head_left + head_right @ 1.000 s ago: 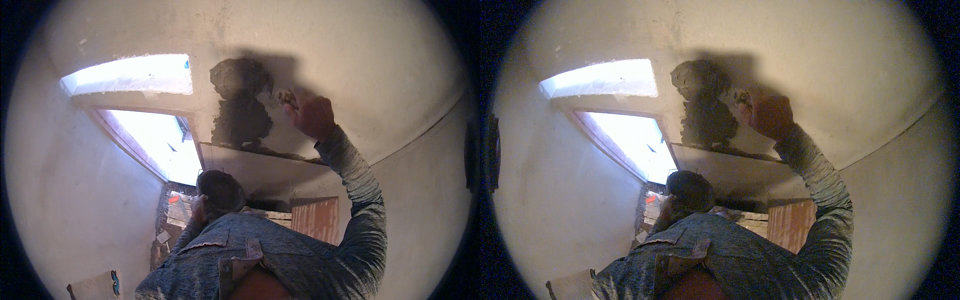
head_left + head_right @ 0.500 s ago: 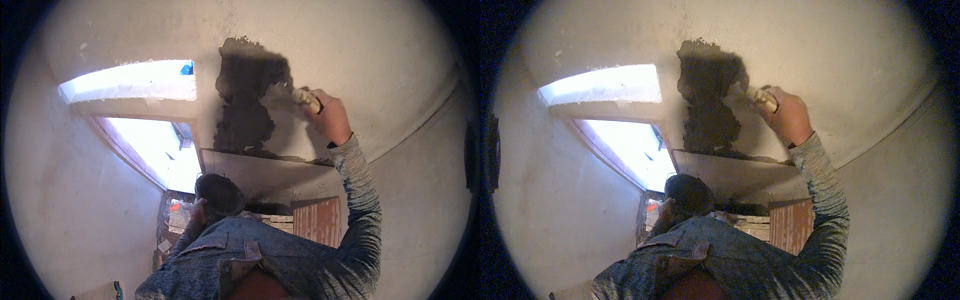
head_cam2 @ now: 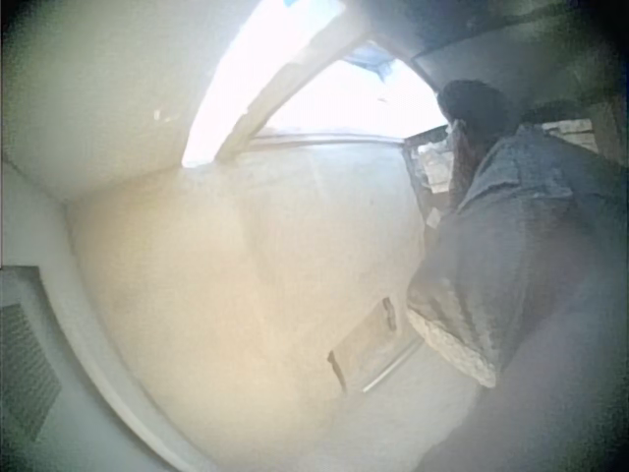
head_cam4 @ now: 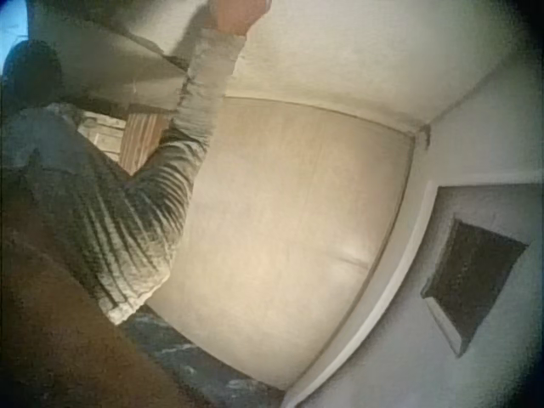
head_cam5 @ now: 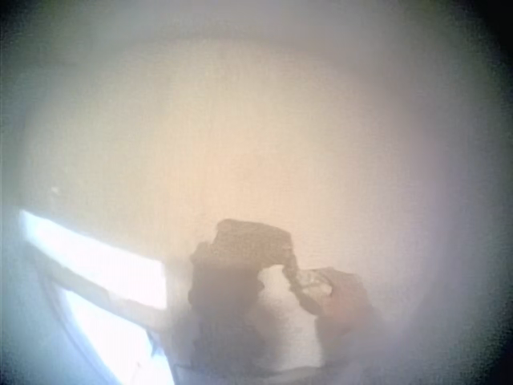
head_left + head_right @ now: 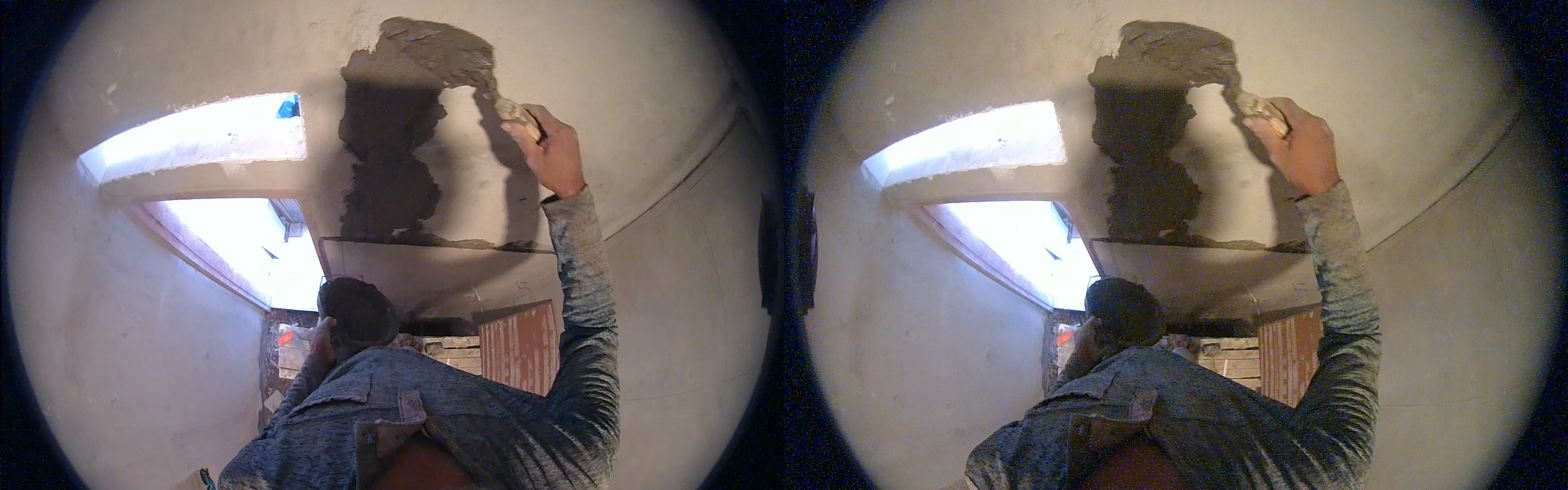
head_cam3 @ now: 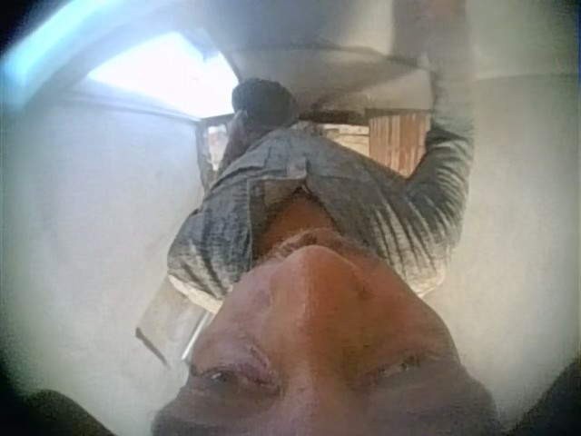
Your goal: The person patches a section of a concrete wall using a trowel to apply wet cement from a bucket.
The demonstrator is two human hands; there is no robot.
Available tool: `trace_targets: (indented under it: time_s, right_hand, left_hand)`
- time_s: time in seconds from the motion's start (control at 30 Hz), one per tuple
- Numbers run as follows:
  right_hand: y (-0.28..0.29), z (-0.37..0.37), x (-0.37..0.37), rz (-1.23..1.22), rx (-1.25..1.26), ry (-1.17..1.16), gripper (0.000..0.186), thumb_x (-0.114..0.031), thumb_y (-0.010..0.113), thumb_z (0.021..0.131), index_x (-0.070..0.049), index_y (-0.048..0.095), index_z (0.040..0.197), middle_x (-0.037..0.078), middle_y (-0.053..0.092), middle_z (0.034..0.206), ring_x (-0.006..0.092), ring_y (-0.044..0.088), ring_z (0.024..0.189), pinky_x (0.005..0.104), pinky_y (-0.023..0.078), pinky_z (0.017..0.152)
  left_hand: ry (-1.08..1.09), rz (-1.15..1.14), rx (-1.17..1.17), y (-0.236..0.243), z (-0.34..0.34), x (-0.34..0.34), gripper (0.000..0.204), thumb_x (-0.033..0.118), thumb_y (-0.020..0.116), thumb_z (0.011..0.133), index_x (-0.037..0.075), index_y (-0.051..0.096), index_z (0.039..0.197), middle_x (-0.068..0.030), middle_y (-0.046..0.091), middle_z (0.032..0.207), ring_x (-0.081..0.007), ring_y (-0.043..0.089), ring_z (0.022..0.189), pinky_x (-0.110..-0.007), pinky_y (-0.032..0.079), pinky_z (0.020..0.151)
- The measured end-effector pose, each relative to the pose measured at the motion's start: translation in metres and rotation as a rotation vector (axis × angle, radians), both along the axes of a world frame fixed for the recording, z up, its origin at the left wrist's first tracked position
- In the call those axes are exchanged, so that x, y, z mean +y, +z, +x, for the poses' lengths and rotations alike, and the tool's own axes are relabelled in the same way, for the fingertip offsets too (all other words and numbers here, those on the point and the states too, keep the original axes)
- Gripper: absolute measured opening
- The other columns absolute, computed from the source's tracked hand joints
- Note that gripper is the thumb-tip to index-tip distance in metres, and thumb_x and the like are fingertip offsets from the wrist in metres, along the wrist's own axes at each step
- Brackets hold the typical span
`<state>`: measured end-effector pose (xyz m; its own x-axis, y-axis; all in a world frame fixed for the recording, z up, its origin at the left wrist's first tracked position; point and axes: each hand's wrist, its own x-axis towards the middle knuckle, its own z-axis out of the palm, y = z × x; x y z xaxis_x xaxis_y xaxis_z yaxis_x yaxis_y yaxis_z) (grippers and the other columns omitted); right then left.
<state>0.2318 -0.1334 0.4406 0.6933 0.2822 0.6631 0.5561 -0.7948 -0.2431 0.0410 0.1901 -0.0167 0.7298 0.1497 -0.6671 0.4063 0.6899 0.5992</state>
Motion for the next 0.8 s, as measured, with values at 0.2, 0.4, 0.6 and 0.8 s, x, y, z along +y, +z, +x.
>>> trace_targets:
  time_s: [0.2, 0.4, 0.6, 0.8]
  right_hand:
    - [-0.07, -0.017, -0.008, -0.009, -0.057, 0.124, 0.033, -0.024, 0.071, 0.078, -0.003, 0.063, 0.103, 0.015, 0.066, 0.081, 0.0266, 0.065, 0.067, 0.0345, 0.051, 0.061]
    - [-0.138, -0.027, 0.016, -0.319, 0.024, 0.005, 0.04, -0.018, 0.074, 0.07, -0.003, 0.063, 0.105, 0.017, 0.066, 0.091, 0.0298, 0.067, 0.074, 0.0389, 0.054, 0.065]
    - [-0.133, -0.011, -0.003, -0.259, -0.1, -0.038, 0.039, -0.021, 0.073, 0.073, -0.003, 0.063, 0.106, 0.014, 0.065, 0.087, 0.028, 0.066, 0.07, 0.0356, 0.053, 0.061]
    - [-0.091, -0.014, -0.035, -0.139, -0.271, -0.096, 0.039, -0.022, 0.071, 0.078, -0.002, 0.061, 0.109, 0.013, 0.063, 0.084, 0.0254, 0.064, 0.068, 0.0337, 0.051, 0.06]
  left_hand:
    - [0.035, -0.023, 0.047, -0.001, 0.0, 0.002, 0.025, 0.016, 0.063, 0.074, 0.006, 0.057, 0.096, -0.0062, 0.057, 0.078, -0.0202, 0.056, 0.062, -0.034, 0.046, 0.052]
    - [0.074, -0.019, 0.039, -0.014, 0.006, 0.005, 0.024, 0.015, 0.062, 0.074, 0.006, 0.057, 0.096, -0.0067, 0.057, 0.079, -0.021, 0.059, 0.066, -0.036, 0.05, 0.055]
    - [0.061, -0.005, -0.001, -0.044, 0.007, 0.015, 0.029, 0.014, 0.06, 0.073, 0.004, 0.057, 0.101, -0.0065, 0.058, 0.081, -0.0209, 0.059, 0.064, -0.037, 0.05, 0.053]
    - [0.105, -0.149, -0.126, -0.041, 0.006, 0.013, 0.029, 0.012, 0.061, 0.074, -0.002, 0.056, 0.099, -0.0116, 0.061, 0.087, -0.0288, 0.062, 0.074, -0.043, 0.054, 0.067]
